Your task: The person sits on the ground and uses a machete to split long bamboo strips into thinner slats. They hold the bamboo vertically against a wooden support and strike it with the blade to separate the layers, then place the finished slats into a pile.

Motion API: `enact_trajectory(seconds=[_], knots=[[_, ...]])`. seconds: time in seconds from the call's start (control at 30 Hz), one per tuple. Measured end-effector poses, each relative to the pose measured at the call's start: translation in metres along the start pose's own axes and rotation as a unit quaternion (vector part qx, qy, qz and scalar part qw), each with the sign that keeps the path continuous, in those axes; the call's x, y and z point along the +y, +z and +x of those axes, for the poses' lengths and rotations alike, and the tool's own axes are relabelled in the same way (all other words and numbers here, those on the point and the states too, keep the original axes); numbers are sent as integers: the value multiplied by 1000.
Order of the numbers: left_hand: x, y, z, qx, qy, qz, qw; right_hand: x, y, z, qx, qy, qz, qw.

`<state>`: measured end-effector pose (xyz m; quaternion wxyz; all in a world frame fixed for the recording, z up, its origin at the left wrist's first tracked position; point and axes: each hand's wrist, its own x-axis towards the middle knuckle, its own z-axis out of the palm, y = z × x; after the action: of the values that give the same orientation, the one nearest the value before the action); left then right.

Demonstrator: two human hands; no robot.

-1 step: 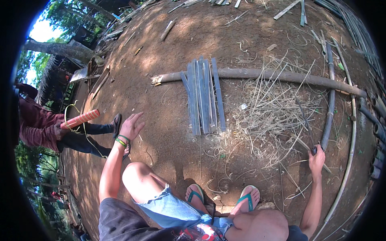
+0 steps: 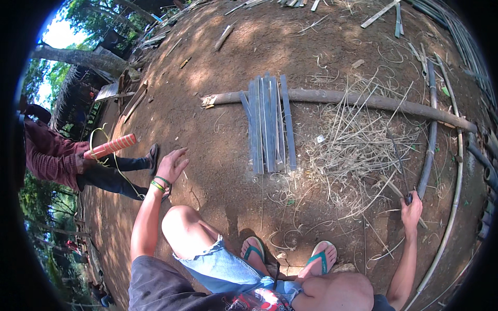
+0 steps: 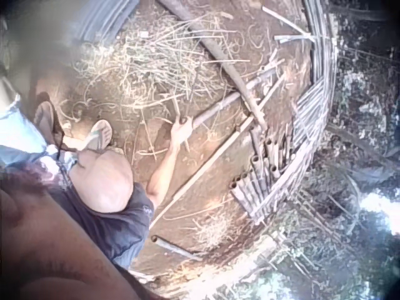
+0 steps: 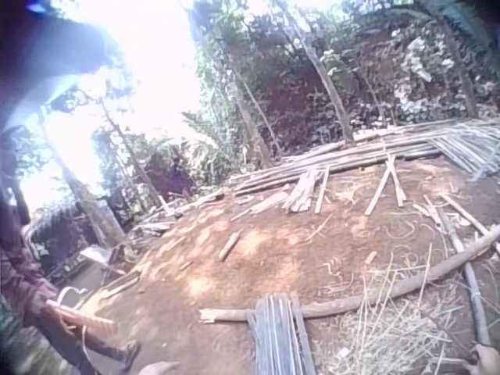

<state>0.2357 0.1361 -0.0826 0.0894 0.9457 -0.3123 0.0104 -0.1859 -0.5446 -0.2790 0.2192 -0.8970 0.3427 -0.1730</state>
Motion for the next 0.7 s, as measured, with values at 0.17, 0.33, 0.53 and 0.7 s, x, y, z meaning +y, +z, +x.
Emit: enact_trajectory(seconds=[0.17,0.33,0.53,0.7], knots=[[-51,-8,-109,-72,-240,-54,967,-42,-17,7,17,6,40,999],[-77,-41,-137,75,-274,-112,952,-99,-40,28,-17,18,114,993],[43,-57,-50,-16,-160,-273,949,-212,-40,60,-59,52,412,908],[179,-71,16,-225,47,-242,943,-284,-29,76,-64,48,616,784]])
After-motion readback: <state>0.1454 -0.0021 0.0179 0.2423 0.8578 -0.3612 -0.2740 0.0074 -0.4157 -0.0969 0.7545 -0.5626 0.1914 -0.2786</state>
